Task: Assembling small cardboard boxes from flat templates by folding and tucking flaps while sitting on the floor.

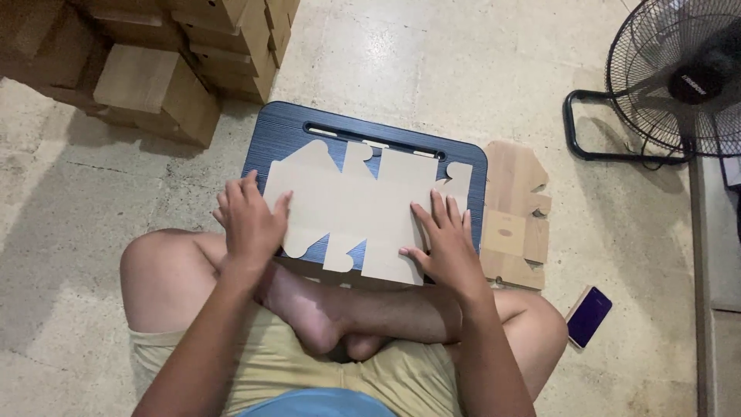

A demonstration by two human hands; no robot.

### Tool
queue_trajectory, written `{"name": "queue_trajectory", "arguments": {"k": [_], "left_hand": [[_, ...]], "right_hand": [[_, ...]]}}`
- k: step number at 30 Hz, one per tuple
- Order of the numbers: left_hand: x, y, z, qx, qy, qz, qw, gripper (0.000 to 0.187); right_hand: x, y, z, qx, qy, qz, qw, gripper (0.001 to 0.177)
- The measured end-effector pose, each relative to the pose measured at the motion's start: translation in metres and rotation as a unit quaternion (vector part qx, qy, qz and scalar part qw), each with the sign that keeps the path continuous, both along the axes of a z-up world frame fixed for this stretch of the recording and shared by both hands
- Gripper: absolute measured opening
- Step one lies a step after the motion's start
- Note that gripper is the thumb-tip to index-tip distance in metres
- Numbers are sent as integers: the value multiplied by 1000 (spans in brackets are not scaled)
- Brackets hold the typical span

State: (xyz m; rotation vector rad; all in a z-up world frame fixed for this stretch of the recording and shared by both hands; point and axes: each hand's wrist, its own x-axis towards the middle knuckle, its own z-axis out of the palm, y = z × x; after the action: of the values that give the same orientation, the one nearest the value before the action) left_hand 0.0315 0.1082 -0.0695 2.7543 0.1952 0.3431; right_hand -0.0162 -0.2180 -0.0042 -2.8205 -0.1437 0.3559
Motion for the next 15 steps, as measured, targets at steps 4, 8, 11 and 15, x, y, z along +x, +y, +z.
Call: {"name": "queue_trajectory", "arguments": {"k": [4, 8, 11, 15], "left_hand": [[10, 5, 10, -119, 86, 21, 989, 64], [22, 14, 7, -180, 196, 46, 963, 55], [16, 0, 37, -267, 187, -7, 945, 54], [-13, -37, 82, -464, 107, -276, 835, 103]], "right_hand": [[0, -1, -4, 15, 0, 3, 1000, 83], [2, -4, -7, 27, 3, 2, 1000, 82], [1, -6, -11, 32, -3, 5, 999, 83], [3, -2, -3, 78, 3, -20, 997, 94]]}}
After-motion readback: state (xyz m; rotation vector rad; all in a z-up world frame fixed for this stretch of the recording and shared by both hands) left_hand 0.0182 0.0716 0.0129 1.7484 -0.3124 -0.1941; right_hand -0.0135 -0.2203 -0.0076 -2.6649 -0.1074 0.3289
